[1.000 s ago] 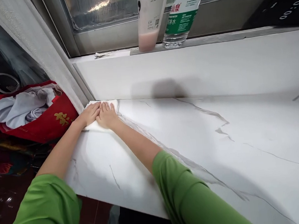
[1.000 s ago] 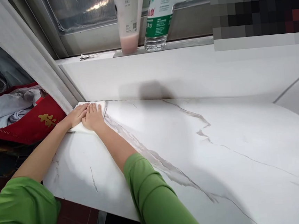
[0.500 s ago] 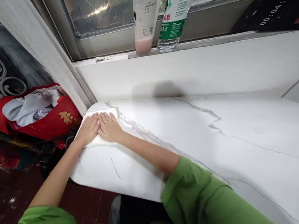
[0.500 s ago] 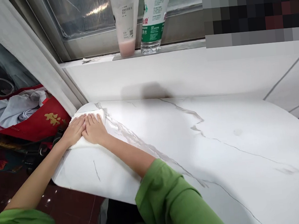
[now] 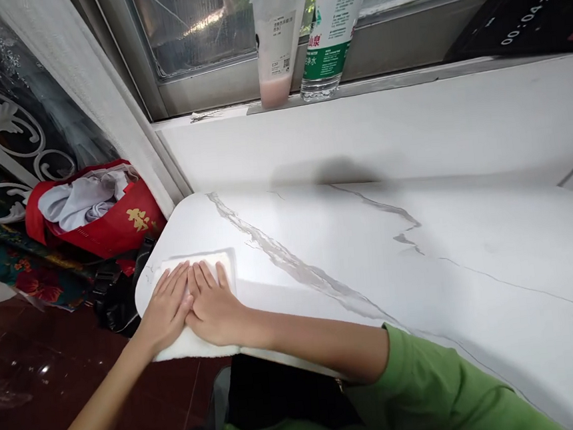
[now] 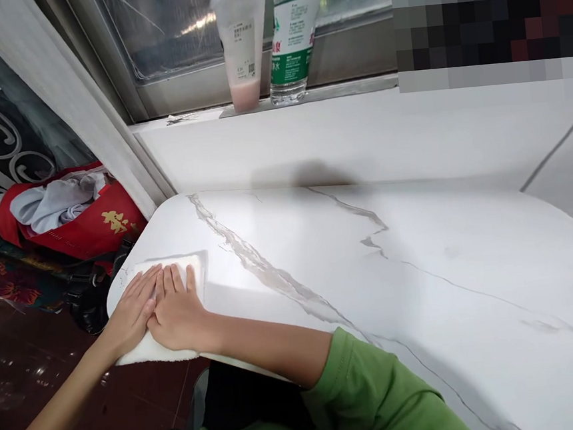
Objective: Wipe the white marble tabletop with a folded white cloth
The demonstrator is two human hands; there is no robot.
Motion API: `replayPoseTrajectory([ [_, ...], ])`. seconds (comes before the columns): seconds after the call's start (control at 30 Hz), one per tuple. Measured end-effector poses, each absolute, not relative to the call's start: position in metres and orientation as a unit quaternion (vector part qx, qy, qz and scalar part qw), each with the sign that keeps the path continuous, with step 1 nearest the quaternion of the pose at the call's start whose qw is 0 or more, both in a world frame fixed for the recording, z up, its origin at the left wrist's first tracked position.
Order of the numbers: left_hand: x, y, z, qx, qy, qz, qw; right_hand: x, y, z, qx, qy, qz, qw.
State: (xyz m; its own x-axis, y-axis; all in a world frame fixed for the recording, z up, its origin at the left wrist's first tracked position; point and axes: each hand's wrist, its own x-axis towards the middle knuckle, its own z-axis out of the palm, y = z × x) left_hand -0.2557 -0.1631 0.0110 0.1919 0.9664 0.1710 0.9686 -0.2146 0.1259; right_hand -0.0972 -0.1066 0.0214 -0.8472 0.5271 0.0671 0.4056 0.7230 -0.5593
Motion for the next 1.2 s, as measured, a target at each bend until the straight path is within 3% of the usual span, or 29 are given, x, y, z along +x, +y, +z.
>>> replayPoseTrajectory([
  [0.1, -0.268, -0.135, 0.011, -0.769, -0.631, -0.104, -0.013, -0.109, -0.086, 0.021, -0.287, -0.901, 0.301, 0.122],
  [0.27, -0.275, -0.049, 0.009, -0.766, -0.633, -0.109, -0.015, -0.125, -0.022, 0.005, -0.359, -0.890, 0.201, 0.196],
  [0.57, -0.245, 0.102, 0.011, -0.780, -0.612, -0.133, -0.006, -0.115, 0.106, -0.004, -0.449, -0.862, 0.139, 0.190],
  [0.93, -0.208, 0.029, 0.009, -0.728, -0.672, -0.135, 0.002, -0.079, 0.061, -0.006, -0.385, -0.903, 0.095, 0.165],
  [1.2, -0.138, -0.090, 0.003, -0.764, -0.636, -0.105, 0.032, 0.003, -0.054, -0.015, -0.326, -0.924, 0.037, 0.194],
])
